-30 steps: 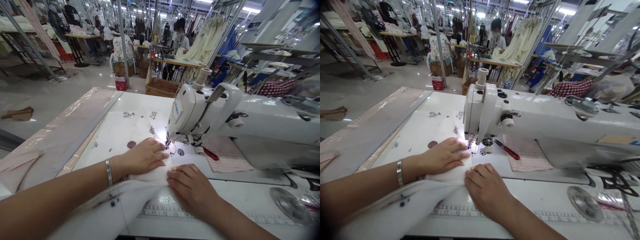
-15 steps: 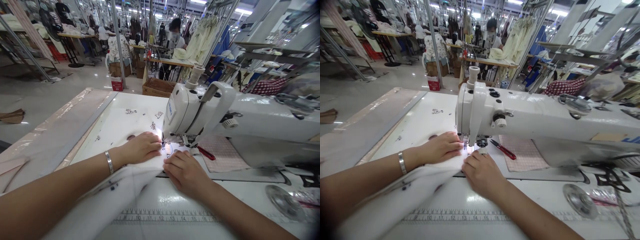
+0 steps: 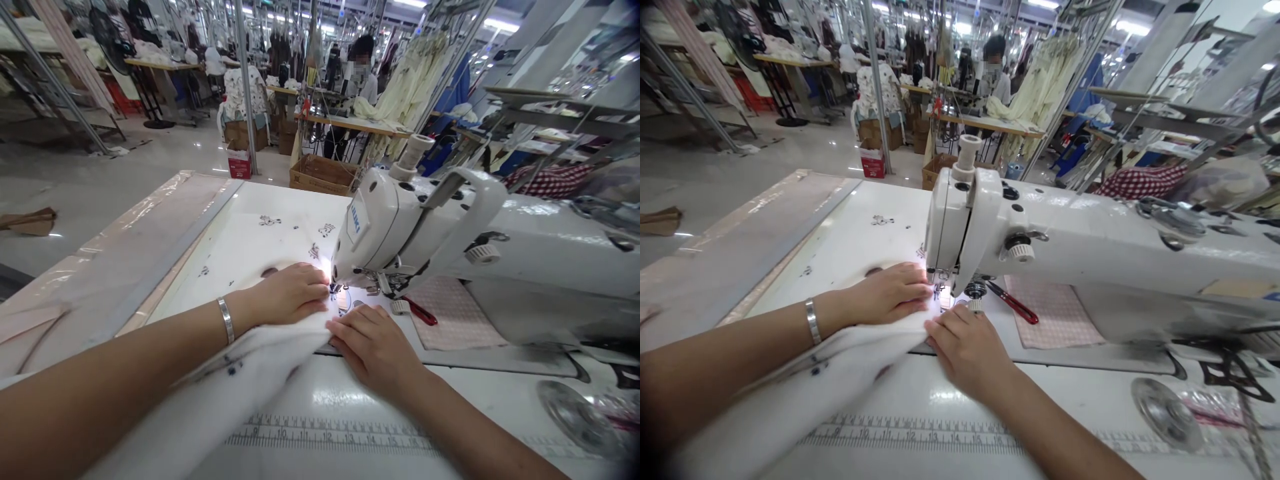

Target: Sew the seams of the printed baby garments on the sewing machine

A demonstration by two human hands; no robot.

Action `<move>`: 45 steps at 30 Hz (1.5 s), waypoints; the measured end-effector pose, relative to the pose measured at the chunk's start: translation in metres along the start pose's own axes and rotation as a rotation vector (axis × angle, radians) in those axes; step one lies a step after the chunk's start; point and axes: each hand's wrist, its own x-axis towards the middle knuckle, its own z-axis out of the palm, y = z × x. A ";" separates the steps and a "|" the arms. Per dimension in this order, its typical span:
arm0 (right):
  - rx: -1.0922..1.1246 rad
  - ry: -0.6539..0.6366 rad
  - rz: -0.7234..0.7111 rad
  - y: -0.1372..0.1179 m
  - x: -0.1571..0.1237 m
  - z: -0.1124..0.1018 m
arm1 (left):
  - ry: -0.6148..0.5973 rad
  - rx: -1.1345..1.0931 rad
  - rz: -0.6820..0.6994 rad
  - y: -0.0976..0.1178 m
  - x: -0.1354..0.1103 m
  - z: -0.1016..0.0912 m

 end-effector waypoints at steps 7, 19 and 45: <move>0.063 0.056 -0.062 -0.002 -0.001 -0.001 | 0.023 0.004 0.009 0.003 -0.003 -0.002; 0.036 0.061 -0.054 -0.003 -0.002 0.003 | -0.017 -0.017 0.018 -0.006 -0.003 -0.002; 0.123 0.006 -0.154 -0.032 -0.010 -0.016 | -0.048 0.027 -0.202 0.050 -0.040 0.007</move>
